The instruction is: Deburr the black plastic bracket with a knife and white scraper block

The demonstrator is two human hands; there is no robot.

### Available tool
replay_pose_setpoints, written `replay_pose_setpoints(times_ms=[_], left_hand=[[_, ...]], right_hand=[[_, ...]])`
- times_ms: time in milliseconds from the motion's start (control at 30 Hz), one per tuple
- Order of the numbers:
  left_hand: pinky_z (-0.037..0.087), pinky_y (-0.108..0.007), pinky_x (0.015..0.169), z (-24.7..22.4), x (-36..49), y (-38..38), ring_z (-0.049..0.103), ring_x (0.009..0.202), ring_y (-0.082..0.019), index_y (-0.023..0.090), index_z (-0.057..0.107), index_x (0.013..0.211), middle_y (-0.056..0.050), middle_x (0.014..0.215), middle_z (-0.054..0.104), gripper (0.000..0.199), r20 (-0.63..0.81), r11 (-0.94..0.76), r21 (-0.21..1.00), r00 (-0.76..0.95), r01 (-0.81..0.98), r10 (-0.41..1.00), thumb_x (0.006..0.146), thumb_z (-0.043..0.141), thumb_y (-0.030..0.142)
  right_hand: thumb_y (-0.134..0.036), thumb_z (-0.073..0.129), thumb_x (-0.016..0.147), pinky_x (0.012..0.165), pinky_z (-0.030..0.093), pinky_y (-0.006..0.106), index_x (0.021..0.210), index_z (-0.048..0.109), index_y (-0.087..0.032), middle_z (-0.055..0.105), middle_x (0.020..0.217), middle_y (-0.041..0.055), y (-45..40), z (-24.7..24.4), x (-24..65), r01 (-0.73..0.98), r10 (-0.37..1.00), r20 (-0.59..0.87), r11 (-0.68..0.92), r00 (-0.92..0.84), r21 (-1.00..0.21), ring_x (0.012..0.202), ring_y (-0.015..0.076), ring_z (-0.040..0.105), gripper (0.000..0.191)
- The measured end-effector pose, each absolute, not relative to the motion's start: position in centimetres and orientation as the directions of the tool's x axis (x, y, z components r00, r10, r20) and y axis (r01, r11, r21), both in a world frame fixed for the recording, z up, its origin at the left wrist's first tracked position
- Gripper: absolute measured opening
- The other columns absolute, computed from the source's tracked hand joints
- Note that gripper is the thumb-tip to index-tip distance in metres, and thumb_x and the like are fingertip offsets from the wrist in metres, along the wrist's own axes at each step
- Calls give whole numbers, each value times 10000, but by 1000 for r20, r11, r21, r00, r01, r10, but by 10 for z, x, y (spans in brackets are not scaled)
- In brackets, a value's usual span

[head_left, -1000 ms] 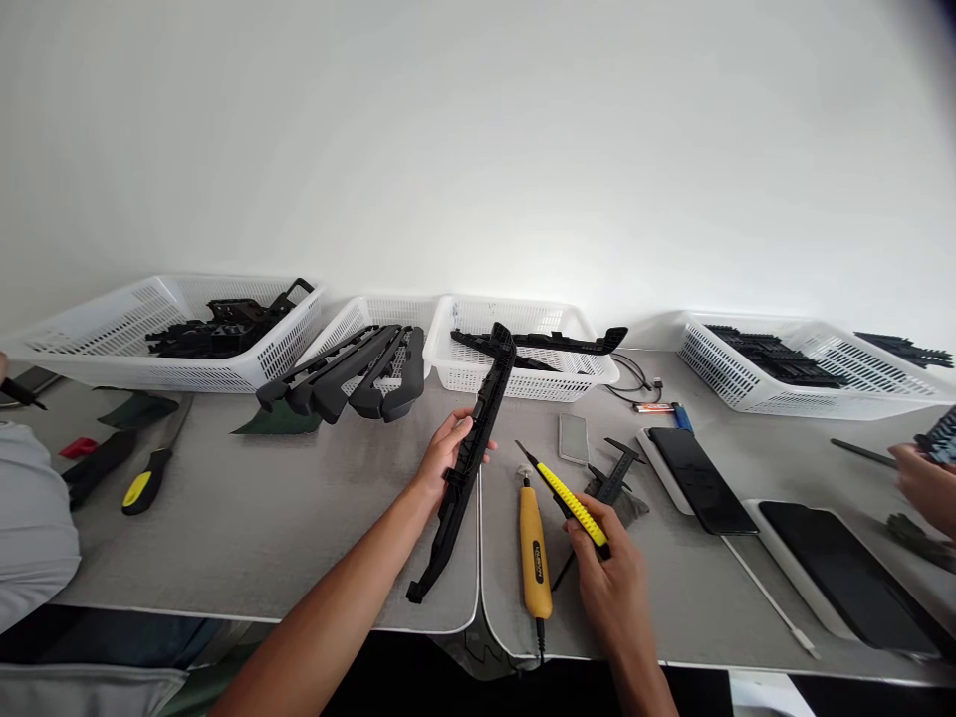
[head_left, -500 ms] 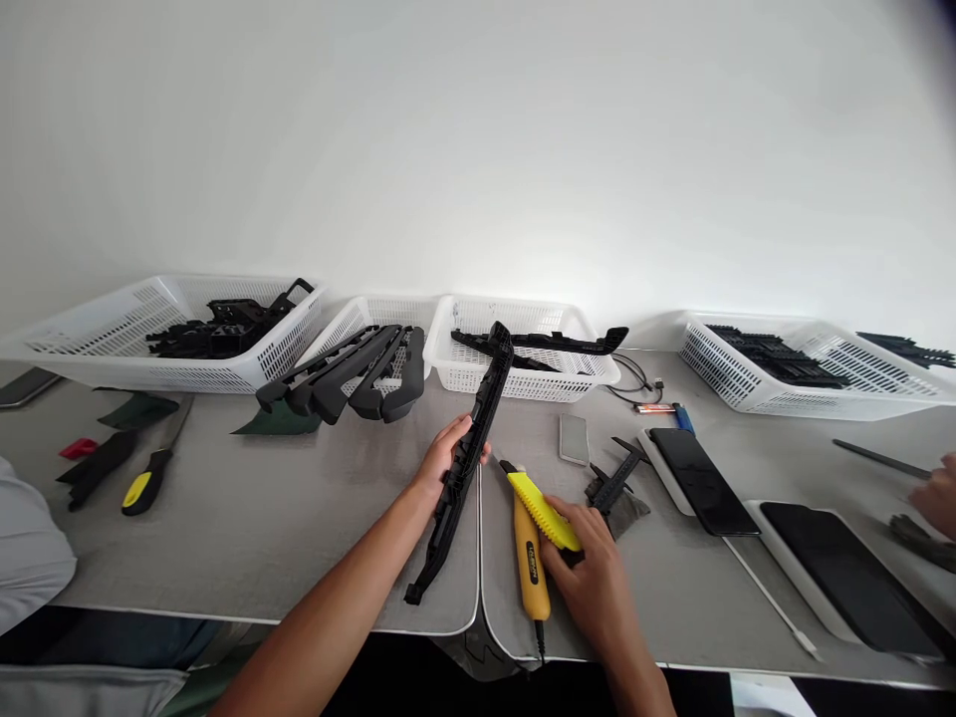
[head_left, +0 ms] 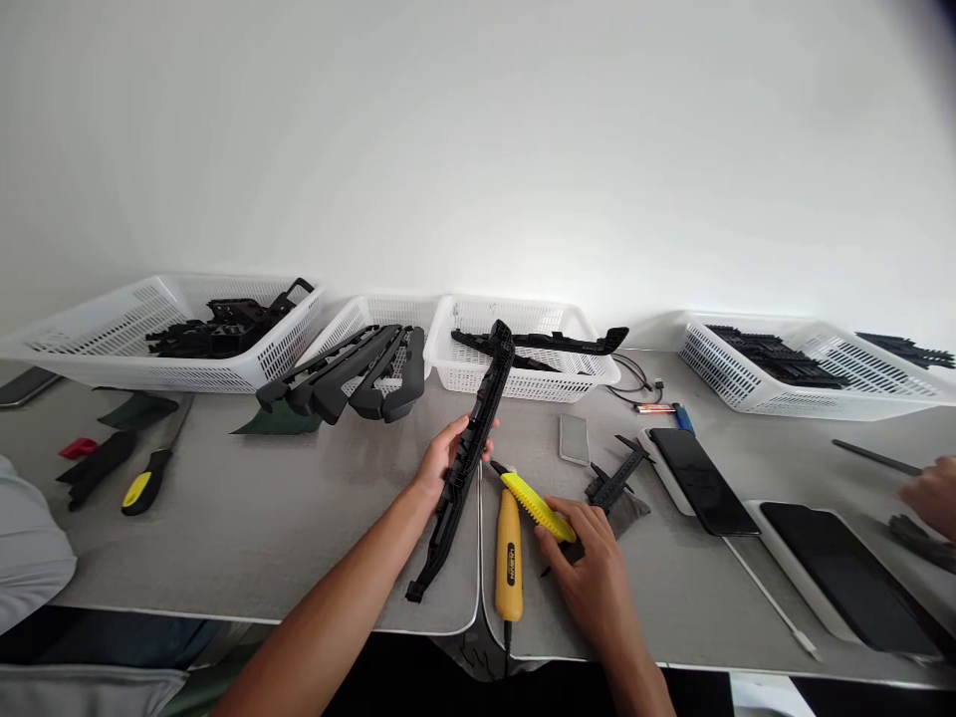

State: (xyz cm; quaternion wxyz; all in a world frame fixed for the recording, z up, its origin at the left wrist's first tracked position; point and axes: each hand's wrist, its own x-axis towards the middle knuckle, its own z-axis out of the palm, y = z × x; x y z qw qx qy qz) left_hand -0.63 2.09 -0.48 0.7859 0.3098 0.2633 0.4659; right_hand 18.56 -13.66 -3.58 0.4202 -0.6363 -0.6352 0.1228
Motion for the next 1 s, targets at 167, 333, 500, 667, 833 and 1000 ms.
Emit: replay_pose_setpoints(times_ms=[167,333,500,667,833,1000], left_hand=[[542,-264,609,-3,-6,20,670,688,-156,129,758,981,-134,1061,775,292,-105,379,700,437,-606,893,849,730,388],[534,-267,594,-5,-6,21,675,681,-159,124,741,1011,-137,1055,772,269,-90,382,684,449,-621,889,891,678,356],[525,-265,592,-7,-7,22,670,675,-154,123,736,1009,-134,1063,768,276,-83,369,710,449,-600,889,890,680,365],[513,-256,571,-9,-6,23,663,671,-151,135,723,1022,-122,1048,763,279,-81,372,705,453,-604,888,856,715,360],[512,-253,566,-10,-4,22,658,671,-148,137,723,1027,-118,1047,758,300,-70,370,699,457,-612,887,841,734,372],[509,-261,565,-13,-3,23,664,674,-153,136,718,1051,-124,1060,758,314,-73,369,705,456,-606,887,843,729,371]], right_hand=[[-393,621,977,888,494,401,1141,705,-224,713,1095,83,-138,-34,186,713,895,388,125,219,-690,1012,261,599,250],[-345,618,924,888,462,388,1077,696,-221,693,1051,72,-139,-35,187,729,865,395,51,310,-683,1001,263,572,212],[-371,611,896,856,454,381,1089,687,-215,660,997,76,-136,-38,187,735,887,328,-19,326,-677,969,271,562,259],[-443,603,916,849,452,381,1141,682,-214,655,981,76,-135,-39,187,750,912,283,-39,297,-660,936,265,555,330],[-503,646,902,803,456,367,1245,658,-225,620,859,36,-136,-36,186,766,927,251,-55,277,-641,849,248,550,442],[-498,628,914,794,468,371,1328,619,-234,569,780,4,-138,-33,183,769,943,236,-32,235,-638,787,232,552,491]])
